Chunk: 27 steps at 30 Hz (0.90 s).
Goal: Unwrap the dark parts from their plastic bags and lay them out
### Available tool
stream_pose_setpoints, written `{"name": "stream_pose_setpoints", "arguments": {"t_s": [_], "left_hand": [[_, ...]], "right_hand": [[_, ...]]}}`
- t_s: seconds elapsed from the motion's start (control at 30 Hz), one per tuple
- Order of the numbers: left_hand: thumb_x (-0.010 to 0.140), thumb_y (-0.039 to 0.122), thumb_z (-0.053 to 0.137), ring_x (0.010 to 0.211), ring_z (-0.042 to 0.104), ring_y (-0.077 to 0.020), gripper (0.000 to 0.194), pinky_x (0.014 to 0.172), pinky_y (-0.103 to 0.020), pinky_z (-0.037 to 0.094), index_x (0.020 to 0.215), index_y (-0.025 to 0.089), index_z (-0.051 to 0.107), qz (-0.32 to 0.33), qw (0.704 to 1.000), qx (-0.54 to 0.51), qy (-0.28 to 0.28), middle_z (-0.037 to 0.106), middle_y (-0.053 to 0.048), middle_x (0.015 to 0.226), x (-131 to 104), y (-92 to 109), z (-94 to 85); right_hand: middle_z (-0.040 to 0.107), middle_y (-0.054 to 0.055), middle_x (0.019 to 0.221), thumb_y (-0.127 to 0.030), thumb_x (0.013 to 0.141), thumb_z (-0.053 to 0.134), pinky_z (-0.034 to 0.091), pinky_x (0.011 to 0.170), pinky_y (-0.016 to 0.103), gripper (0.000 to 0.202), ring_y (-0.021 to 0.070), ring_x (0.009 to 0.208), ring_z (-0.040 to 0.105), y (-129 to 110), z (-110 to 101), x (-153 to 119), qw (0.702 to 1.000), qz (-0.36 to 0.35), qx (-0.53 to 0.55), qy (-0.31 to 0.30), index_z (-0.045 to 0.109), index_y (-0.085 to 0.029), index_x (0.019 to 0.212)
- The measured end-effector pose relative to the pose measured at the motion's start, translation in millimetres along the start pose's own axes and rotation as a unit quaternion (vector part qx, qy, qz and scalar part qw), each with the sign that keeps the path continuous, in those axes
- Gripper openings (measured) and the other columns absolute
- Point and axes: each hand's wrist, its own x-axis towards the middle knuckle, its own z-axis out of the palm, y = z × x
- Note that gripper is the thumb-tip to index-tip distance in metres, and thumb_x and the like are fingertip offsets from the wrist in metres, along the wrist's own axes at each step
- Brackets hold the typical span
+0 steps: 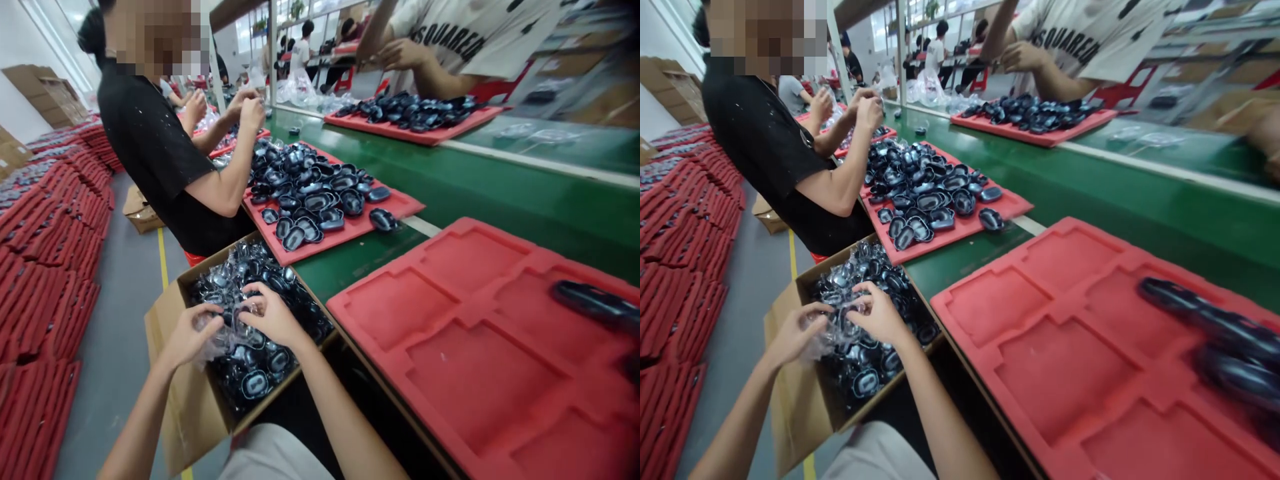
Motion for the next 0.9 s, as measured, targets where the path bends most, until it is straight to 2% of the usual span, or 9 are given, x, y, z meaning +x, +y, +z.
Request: {"name": "stream_pose_setpoints", "arguments": {"t_s": [0.1, 0.2, 0.27, 0.37, 0.5, 0.57, 0.7, 0.8, 0.9], "left_hand": [[0.082, 0.046, 0.071, 0.075, 0.065, -0.0208, 0.035, 0.072, -0.028, 0.049, 0.095, 0.015, 0.078, 0.051, 0.990, -0.026, -0.128, 0.076, -0.005, 0.083, 4, 20, 16.9], [0.089, 0.041, 0.062, 0.065, 0.057, -0.0149, 0.032, 0.064, -0.024, 0.044, 0.077, 0.014, 0.074, 0.061, 0.987, -0.023, -0.144, 0.068, -0.001, 0.068, 5, 36, 32.9], [0.088, 0.036, 0.062, 0.060, 0.051, -0.0126, 0.031, 0.059, -0.022, 0.040, 0.068, 0.014, 0.070, 0.060, 0.989, 0.000, -0.138, 0.061, 0.001, 0.061, 5, 41, 38.9], [0.086, 0.036, 0.063, 0.062, 0.053, -0.0136, 0.030, 0.061, -0.023, 0.041, 0.068, 0.014, 0.073, 0.061, 0.987, 0.010, -0.151, 0.064, 0.001, 0.063, 6, 40, 42.2], [0.087, 0.053, 0.063, 0.059, 0.053, -0.0154, 0.044, 0.060, -0.025, 0.041, 0.064, 0.016, 0.069, 0.011, 0.998, -0.006, -0.059, 0.063, -0.002, 0.059, 5, 30, 42.0], [0.086, 0.052, 0.063, 0.059, 0.054, -0.0163, 0.043, 0.059, -0.026, 0.040, 0.063, 0.016, 0.067, -0.001, 0.999, -0.005, -0.036, 0.064, -0.003, 0.060, 2, 26, 43.0], [0.083, 0.048, 0.066, 0.067, 0.055, -0.0171, 0.035, 0.064, -0.027, 0.041, 0.070, 0.015, 0.070, 0.014, 0.997, -0.011, -0.080, 0.067, -0.003, 0.069, -5, 25, 52.3], [0.084, 0.047, 0.064, 0.064, 0.048, -0.0136, 0.036, 0.063, -0.024, 0.038, 0.067, 0.016, 0.062, 0.017, 0.998, -0.019, -0.064, 0.056, 0.001, 0.063, -6, 30, 60.2], [0.085, 0.047, 0.059, 0.061, 0.046, -0.0128, 0.037, 0.060, -0.023, 0.038, 0.065, 0.016, 0.058, 0.021, 0.997, -0.037, -0.070, 0.052, 0.001, 0.061, -7, 35, 63.8]], "right_hand": [[0.076, 0.006, 0.100, -0.023, 0.080, 0.073, 0.053, 0.072, 0.026, 0.039, 0.0140, 0.076, 0.067, -10, -3, -33, 0.992, -0.012, 0.115, 0.060, 0.057, -0.019, 0.115], [0.071, 0.010, 0.119, -0.020, 0.088, 0.061, 0.056, 0.085, 0.031, 0.047, 0.0168, 0.092, 0.069, -18, -6, -51, 0.989, -0.054, 0.045, 0.132, 0.056, -0.020, 0.135], [0.063, 0.010, 0.135, -0.011, 0.088, 0.053, 0.054, 0.095, 0.036, 0.058, 0.0194, 0.108, 0.065, -22, -11, -60, 0.989, -0.094, -0.054, 0.103, 0.055, -0.025, 0.144], [0.066, 0.007, 0.126, -0.006, 0.087, 0.050, 0.049, 0.104, 0.039, 0.044, 0.0219, 0.116, 0.059, -26, -21, -68, 0.977, -0.133, -0.161, 0.040, 0.070, -0.025, 0.122], [0.065, 0.005, 0.091, -0.019, 0.093, 0.055, 0.051, 0.080, 0.030, 0.008, 0.0176, 0.084, 0.062, -20, -25, -71, 0.960, -0.089, -0.152, 0.215, 0.063, -0.020, 0.089], [0.059, 0.001, 0.077, -0.028, 0.094, 0.057, 0.046, 0.067, 0.027, 0.012, 0.0150, 0.069, 0.057, -15, -23, -71, 0.949, -0.044, -0.139, 0.278, 0.054, -0.021, 0.084], [0.049, -0.003, 0.062, -0.033, 0.098, 0.050, 0.036, 0.058, 0.026, 0.025, 0.0129, 0.057, 0.047, -13, -12, -73, 0.961, -0.016, -0.148, 0.233, 0.044, -0.023, 0.075], [0.045, -0.003, 0.060, -0.032, 0.101, 0.042, 0.031, 0.057, 0.027, 0.036, 0.0118, 0.056, 0.041, -14, -6, -75, 0.974, -0.045, -0.141, 0.172, 0.038, -0.022, 0.067], [0.037, -0.004, 0.059, -0.038, 0.102, 0.041, 0.027, 0.053, 0.026, 0.041, 0.0108, 0.056, 0.036, -8, -3, -75, 0.982, -0.034, -0.057, 0.176, 0.035, -0.022, 0.065]]}}
